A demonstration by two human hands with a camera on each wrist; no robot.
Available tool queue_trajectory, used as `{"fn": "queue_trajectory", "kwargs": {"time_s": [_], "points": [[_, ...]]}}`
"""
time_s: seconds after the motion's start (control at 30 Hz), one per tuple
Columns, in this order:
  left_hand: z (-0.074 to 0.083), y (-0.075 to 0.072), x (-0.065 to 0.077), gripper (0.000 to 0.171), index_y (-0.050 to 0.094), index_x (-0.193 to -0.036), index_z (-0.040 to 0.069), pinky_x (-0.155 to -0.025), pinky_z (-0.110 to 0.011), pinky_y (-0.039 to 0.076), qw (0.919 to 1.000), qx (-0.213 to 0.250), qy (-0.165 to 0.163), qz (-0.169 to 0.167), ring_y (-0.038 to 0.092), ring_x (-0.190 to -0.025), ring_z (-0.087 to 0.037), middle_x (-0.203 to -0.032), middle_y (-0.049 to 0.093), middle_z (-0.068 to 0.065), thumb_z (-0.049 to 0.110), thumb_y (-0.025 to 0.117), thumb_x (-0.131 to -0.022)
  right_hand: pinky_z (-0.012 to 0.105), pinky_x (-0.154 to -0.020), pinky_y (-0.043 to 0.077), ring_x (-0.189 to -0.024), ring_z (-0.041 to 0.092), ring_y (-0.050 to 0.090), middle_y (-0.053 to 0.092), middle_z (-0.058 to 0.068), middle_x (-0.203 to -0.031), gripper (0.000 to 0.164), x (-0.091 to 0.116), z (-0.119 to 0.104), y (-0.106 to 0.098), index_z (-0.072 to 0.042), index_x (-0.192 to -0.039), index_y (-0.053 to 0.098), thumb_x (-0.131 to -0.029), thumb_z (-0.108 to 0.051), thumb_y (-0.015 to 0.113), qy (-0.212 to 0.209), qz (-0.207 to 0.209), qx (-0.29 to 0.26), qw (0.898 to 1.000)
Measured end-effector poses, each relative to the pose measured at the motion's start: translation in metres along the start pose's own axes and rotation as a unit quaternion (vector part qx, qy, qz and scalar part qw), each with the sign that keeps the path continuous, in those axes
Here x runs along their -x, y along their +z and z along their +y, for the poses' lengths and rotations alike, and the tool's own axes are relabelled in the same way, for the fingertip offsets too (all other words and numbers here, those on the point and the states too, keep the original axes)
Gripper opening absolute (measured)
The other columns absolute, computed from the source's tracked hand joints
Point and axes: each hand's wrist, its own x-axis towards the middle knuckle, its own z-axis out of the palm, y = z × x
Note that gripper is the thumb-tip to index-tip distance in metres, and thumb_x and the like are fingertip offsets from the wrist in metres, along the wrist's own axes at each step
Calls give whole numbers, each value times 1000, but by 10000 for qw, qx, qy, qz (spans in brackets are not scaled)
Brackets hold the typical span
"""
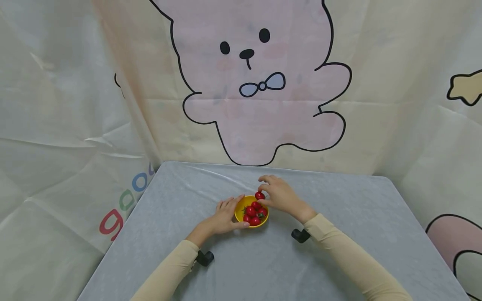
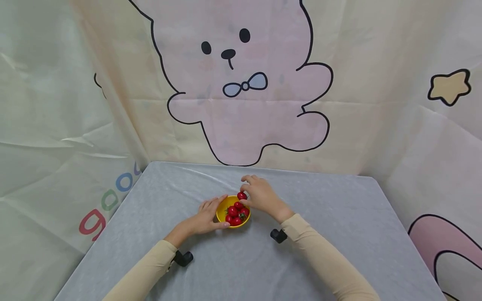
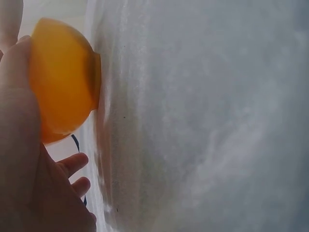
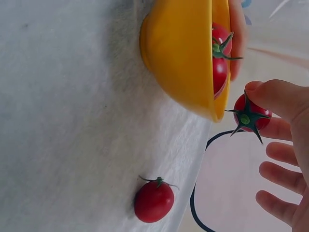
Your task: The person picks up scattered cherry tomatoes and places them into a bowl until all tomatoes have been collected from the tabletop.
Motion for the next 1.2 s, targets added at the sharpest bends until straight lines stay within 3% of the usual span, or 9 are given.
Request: {"fn": "queue_trajectory", "kwargs": {"time_s": [0.43, 0.63, 0.87, 1.2], "points": [[0, -1, 0, 101, 12, -159, 21, -122, -62, 9, 10000, 19, -22, -2, 21, -150, -36, -164, 27, -7, 73, 57, -84, 45, -100, 53, -118, 25, 59, 62, 5, -132, 32, -13, -12, 1, -19, -105, 74, -84, -43, 77, -359, -187, 181, 9990], [1, -1, 0, 105, 11, -159, 18, -122, -61, 9, 9999, -1, -107, -70, 20, -151, -35, -164, 26, -7, 75, 56, -83, 47, -104, 50, -120, 25, 57, 62, 8, -132, 32, -18, -18, 3, -18, -107, 73, -85, -41, 76, -621, -395, 22, 9973], [1, -1, 1, 107, 11, -159, 15, -123, -61, 8, 9998, 95, -136, -124, 19, -150, -36, -164, 25, -8, 76, 55, -83, 44, -102, 51, -118, 23, 58, 63, 6, -130, 31, -21, -17, 11, -20, -108, 73, -85, -41, 76, -883, -251, 151, 9957], [0, -1, 1, 107, 9, -159, 14, -123, -60, 8, 9997, 84, -135, -167, 19, -151, -35, -164, 24, -8, 76, 54, -84, 43, -103, 51, -120, 21, 57, 61, 2, -131, 33, -21, -19, 12, -24, -114, 72, -87, -42, 74, -1016, -407, 354, 9934]]}}
